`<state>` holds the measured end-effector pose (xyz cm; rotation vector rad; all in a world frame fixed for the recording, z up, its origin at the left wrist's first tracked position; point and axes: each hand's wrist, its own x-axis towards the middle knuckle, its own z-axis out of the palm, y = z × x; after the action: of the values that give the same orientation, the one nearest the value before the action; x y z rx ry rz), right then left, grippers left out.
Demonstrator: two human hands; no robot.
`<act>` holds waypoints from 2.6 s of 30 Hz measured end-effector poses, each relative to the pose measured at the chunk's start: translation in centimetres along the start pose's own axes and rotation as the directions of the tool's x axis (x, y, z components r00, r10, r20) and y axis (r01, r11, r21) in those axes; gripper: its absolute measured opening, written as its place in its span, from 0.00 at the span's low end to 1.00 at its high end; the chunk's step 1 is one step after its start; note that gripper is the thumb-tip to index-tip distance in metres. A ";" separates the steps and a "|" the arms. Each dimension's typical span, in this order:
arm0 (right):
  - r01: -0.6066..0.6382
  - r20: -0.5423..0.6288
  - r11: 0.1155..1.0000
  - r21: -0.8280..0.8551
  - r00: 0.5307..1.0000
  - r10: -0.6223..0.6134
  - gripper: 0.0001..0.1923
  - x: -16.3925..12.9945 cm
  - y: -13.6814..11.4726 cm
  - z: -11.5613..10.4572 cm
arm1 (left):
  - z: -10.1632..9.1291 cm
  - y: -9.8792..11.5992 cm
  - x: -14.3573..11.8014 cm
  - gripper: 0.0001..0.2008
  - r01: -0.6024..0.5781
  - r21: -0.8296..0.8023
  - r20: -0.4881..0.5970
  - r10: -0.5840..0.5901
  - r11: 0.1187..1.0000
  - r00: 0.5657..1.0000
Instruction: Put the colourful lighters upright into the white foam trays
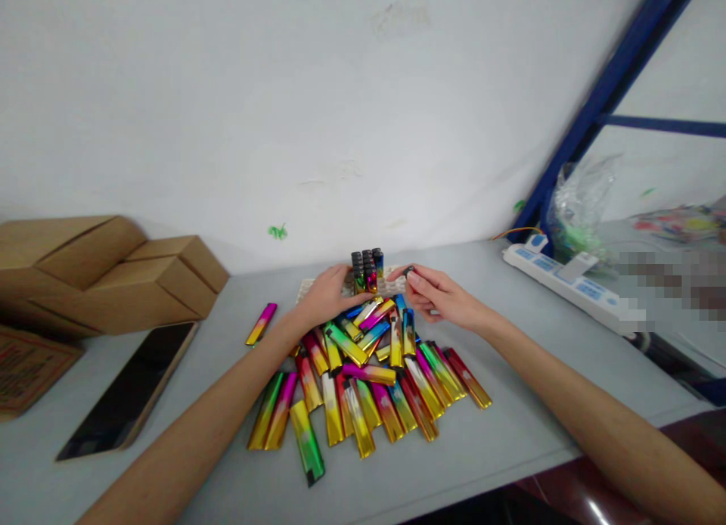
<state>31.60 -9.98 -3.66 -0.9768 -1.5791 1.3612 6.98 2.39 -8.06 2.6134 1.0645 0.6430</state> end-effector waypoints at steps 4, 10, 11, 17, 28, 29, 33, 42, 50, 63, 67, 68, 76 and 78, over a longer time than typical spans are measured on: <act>0.023 -0.199 0.948 -0.317 0.976 -0.091 0.26 0.2 0.1 0.6 | 0.2 -0.3 0.0 0.33 -0.004 0.001 0.003 0.004 1.000 1.000; -0.051 -0.342 0.840 -0.540 0.925 -0.163 0.29 0.3 1.1 1.0 | 0.1 -0.4 0.1 0.34 -0.007 0.005 0.004 0.007 1.000 1.000; -0.048 -0.337 0.832 -0.552 0.926 -0.169 0.28 0.3 1.2 1.1 | 0.1 -0.3 0.1 0.34 -0.002 0.005 0.005 0.002 1.000 1.000; -0.024 -0.295 0.814 -0.580 0.938 -0.183 0.21 0.2 1.2 1.4 | 0.1 -0.2 0.1 0.35 0.005 0.003 0.015 -0.005 1.000 1.000; 0.046 -0.259 0.862 -0.505 0.945 -0.201 0.20 0.5 1.6 0.9 | -0.1 0.1 0.1 0.32 -0.006 0.000 0.007 0.006 1.000 1.000; 0.052 -0.262 0.885 -0.462 0.946 -0.192 0.20 0.6 1.7 0.8 | -0.1 0.1 0.0 0.31 -0.003 0.003 0.002 0.003 1.000 1.000; 0.093 -0.228 0.925 -0.367 0.956 -0.187 0.19 1.0 2.6 -0.1 | -0.1 0.1 0.0 0.32 0.002 0.011 -0.002 -0.002 1.000 1.000; 0.145 -0.272 0.974 -0.176 0.943 -0.190 0.15 3.0 1.9 -1.3 | 0.1 -0.3 0.2 0.34 -0.012 -0.002 0.005 0.012 1.000 1.000; 0.147 -0.331 0.942 -0.303 0.910 -0.249 0.15 6.2 2.2 -2.2 | 0.1 -0.3 0.0 0.33 -0.022 -0.010 -0.015 0.022 1.000 1.000; 0.176 -0.121 0.713 -0.678 0.931 -0.345 0.11 6.8 2.3 -3.0 | 0.3 -0.4 0.1 0.34 -0.030 0.023 0.002 0.030 0.999 1.000; 0.164 -0.110 0.710 -0.685 0.940 -0.323 0.10 6.9 2.3 -3.1 | 0.4 -0.4 0.1 0.35 -0.013 0.026 -0.004 0.014 1.000 1.000; 0.150 -0.125 0.725 -0.673 0.942 -0.311 0.09 7.0 2.3 -3.1 | 0.4 -0.4 0.1 0.35 -0.013 0.027 -0.005 0.013 1.000 1.000; 0.079 -0.215 0.793 -0.604 0.942 -0.257 0.07 7.1 2.5 -2.1 | 0.3 -0.3 0.0 0.35 -0.012 0.024 0.000 0.012 1.000 1.000; 0.035 -0.234 0.755 -0.654 0.940 -0.247 0.07 7.0 2.6 -1.8 | 0.3 -0.3 0.0 0.35 -0.006 0.028 -0.004 0.006 1.000 1.000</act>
<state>30.79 -2.58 -5.49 -1.3592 -1.8609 0.4949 6.92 2.56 -8.41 2.6408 1.0752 0.6391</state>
